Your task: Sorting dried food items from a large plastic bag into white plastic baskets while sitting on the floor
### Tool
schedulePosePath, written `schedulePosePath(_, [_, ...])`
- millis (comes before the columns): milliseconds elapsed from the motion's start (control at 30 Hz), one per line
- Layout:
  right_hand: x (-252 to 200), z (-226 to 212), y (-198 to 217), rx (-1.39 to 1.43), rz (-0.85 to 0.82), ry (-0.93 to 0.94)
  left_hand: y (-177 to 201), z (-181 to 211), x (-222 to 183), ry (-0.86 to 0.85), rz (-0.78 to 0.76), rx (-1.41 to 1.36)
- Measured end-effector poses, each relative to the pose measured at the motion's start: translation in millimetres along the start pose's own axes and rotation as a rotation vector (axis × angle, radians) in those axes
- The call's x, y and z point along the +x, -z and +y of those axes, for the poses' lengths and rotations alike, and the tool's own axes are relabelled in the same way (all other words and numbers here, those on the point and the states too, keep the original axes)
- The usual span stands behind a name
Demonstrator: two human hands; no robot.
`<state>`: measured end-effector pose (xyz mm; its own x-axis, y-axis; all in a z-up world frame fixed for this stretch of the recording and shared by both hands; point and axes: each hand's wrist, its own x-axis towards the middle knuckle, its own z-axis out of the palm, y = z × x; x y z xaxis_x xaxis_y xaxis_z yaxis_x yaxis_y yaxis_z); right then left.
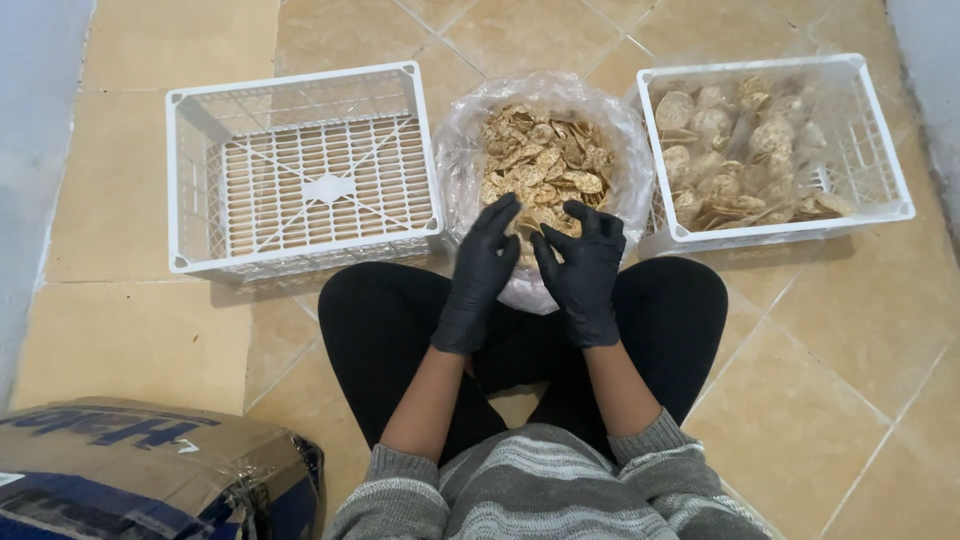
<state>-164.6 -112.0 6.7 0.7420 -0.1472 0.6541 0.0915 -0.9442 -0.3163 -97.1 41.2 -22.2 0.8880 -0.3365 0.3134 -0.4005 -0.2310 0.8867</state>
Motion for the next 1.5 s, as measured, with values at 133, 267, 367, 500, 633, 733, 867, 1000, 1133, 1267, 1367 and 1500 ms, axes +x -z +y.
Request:
schedulePosePath(133, [-12.9, 11.5, -10.8, -0.132, -0.115, -0.059, -40.4, 8.1, -8.6, -0.174, -0.014, 0.164])
schedulePosePath(267, [-41.2, 74.2, -61.0, -0.003, -0.279, -0.46, -72.3, 17.5, -30.9, -0.35, 0.044, 0.5])
schedulePosePath(367, [-98.5, 129.1, -145.8, -0.176, -0.302, -0.662, -77.4, 33.2, -45.1, -0.375, 0.002, 0.56])
schedulePosePath(500, [-111.4, 147.4, -142.8, 0.531, -0.23, -0.682, -82.5, 32.8, -55.0, -0.352, -0.07, 0.562])
schedulePosePath(633, [-140.1, 158.3, -150.9, -0.078, -0.208, -0.364, -74.5, 41.2, -55.8, -0.318, -0.113, 0.612])
schedulePosePath(733, [-77.3, 108.4, -91.6, 0.436, -0.528, -0.421, -60.0, 50.4, -52.5, -0.286, -0.125, 0.603])
schedulePosePath(867, [-90.3, 113.8, -114.9, 0.504, -0.555, -0.504, -52.2, 37.5, -56.2, -0.249, -0.027, 0.569])
schedulePosePath(1000, [-90.8, 120.0, -113.6, 0.267, -0.675, -0.216, -47.9, -1.6, -64.4, -0.192, 0.081, 0.634])
schedulePosePath(1133, [-16.7, 52.4, -18.9, 0.733, -0.603, -0.19, -9.7, 16.1, -54.4, -0.15, 0.111, 0.631])
schedulePosePath(1267, [0.0, 89.0, -8.8, 0.833, -0.469, -0.244, 14.9, 23.2, -50.5, -0.032, 0.082, 0.41])
schedulePosePath(1367, [9.4, 136.5, -26.9, 0.659, -0.38, -0.3, 18.2, 20.0, -49.1, -0.005, 0.109, 0.406])
schedulePosePath(1500, [13.5, 166.8, -65.5, 0.521, -0.352, -0.265, 17.4, 22.7, -48.5, -0.009, 0.112, 0.387])
